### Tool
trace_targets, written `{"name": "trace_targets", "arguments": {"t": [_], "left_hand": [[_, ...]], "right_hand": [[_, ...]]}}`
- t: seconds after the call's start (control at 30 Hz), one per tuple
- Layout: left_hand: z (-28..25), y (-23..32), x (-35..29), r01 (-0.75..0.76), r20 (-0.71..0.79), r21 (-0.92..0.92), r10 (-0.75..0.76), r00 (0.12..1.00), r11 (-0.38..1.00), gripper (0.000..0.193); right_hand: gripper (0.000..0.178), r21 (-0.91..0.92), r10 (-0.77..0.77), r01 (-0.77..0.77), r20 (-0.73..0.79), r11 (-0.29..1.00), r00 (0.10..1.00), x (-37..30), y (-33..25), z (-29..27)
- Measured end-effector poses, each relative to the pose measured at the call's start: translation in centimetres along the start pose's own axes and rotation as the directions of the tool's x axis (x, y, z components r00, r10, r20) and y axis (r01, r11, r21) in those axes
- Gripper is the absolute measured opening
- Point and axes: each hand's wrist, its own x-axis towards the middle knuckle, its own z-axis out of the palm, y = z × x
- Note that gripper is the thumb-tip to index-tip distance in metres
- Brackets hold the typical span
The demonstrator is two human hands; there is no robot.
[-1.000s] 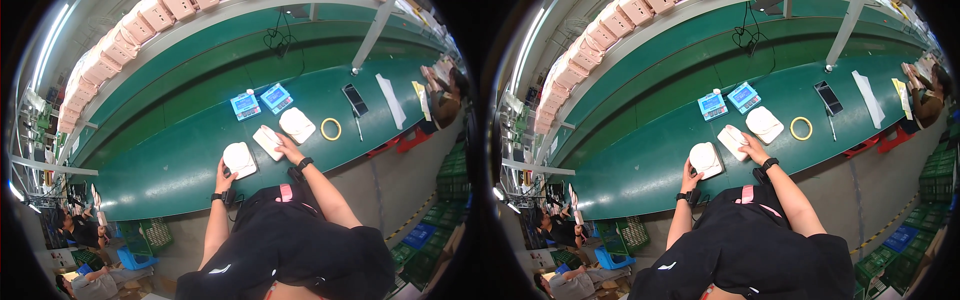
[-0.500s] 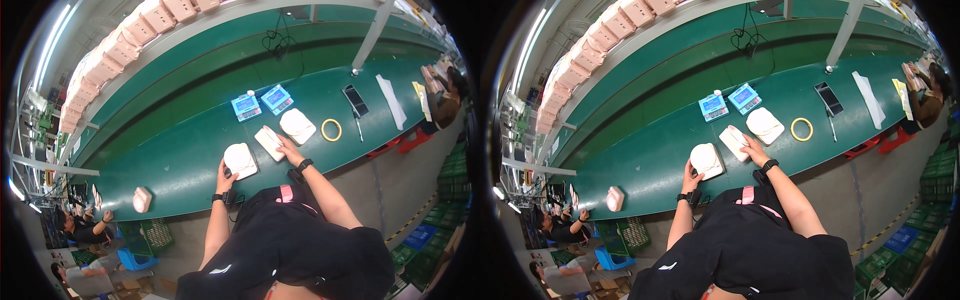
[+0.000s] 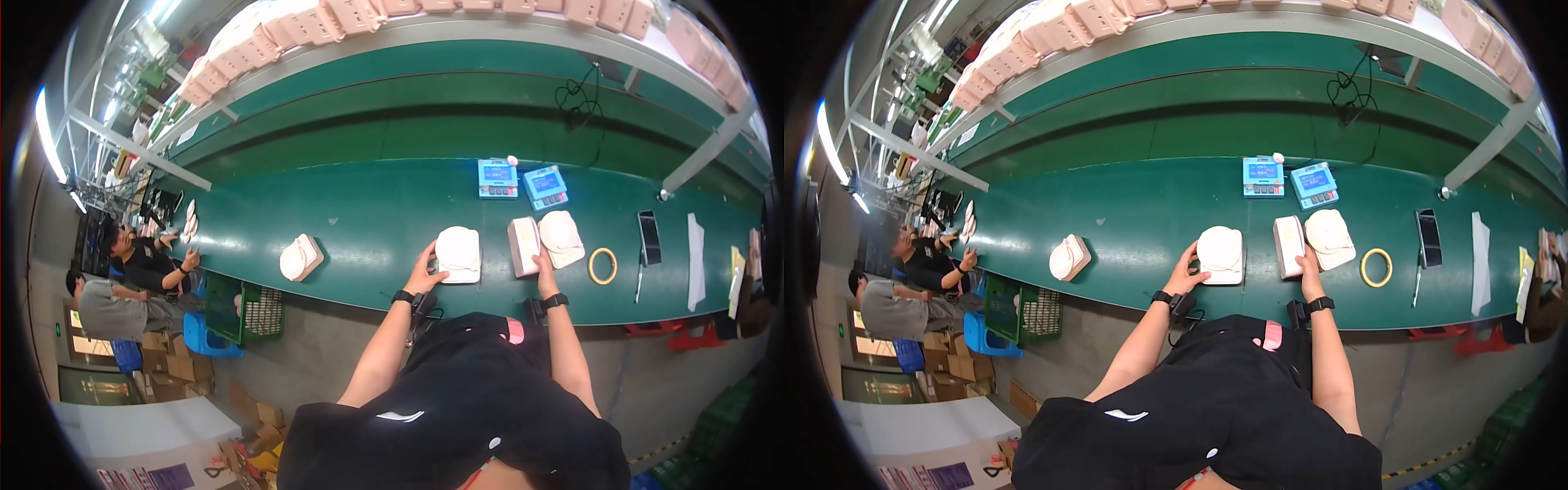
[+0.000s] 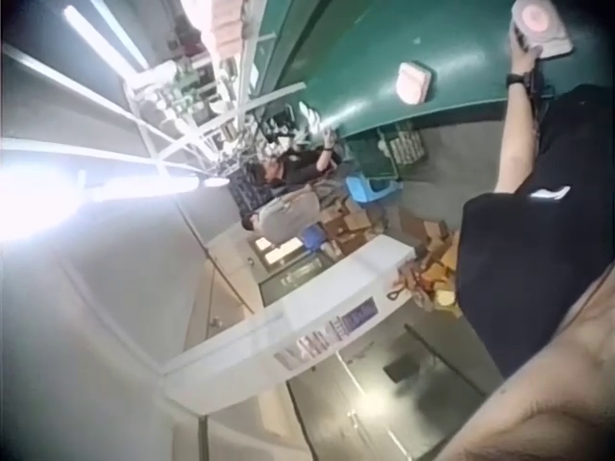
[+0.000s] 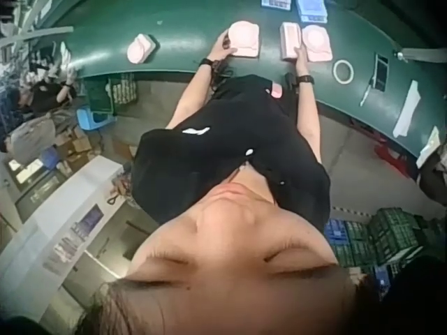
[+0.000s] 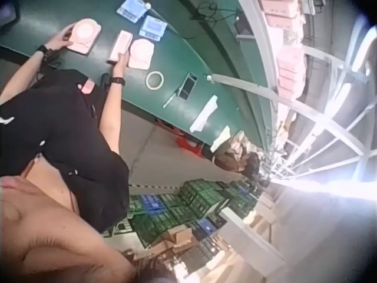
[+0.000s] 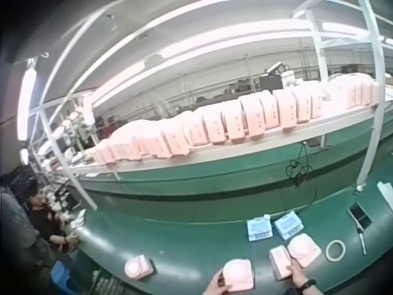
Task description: The person picks up pink and white plastic components, places the white parts into the pink parts, and applies tape to the assembly. They then set the finished units onto a shelf before repeating the process with more components.
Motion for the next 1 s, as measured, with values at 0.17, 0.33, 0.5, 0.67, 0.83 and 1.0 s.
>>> {"name": "trace_targets", "arguments": {"t": [0.17,0.33,0.5,0.67,0.83,1.0], "left_hand": [[0.2,0.3,0.3,-0.017,-0.002,-0.009,0.017,1.0,1.0,0.094],[-0.5,0.1,0.0,-0.029,-0.032,-0.001,0.029,0.999,1.0,0.09],[1.9,-0.4,1.0,-0.086,-0.092,-0.036,0.083,0.992,0.996,0.067],[3.5,-0.4,2.1,-0.074,-0.272,0.123,0.106,0.956,0.99,0.044],[6.1,4.2,2.5,-0.059,-0.348,0.341,0.185,0.919,0.938,0.037],[9.1,9.8,2.6,-0.111,-0.327,0.466,0.287,0.9,0.878,0.039]], "right_hand": [[0.059,0.034,0.002,-0.002,0.003,0.999,1.0,0.3,0.3,-0.3],[0.057,0.05,-0.005,0.002,0.069,0.999,0.998,1.2,0.3,0.3],[0.056,-0.087,-0.088,0.09,0.03,0.992,0.996,1.1,5.9,-2.6],[0.063,-0.466,-0.3,0.26,-0.012,0.846,0.954,0.4,-0.9,0.7],[0.074,-0.724,-0.41,0.389,0.16,0.57,0.898,-1.2,-7.7,6.4],[0.084,-0.899,-0.332,0.374,0.289,0.227,0.898,-1.4,-7.2,7.4]]}}
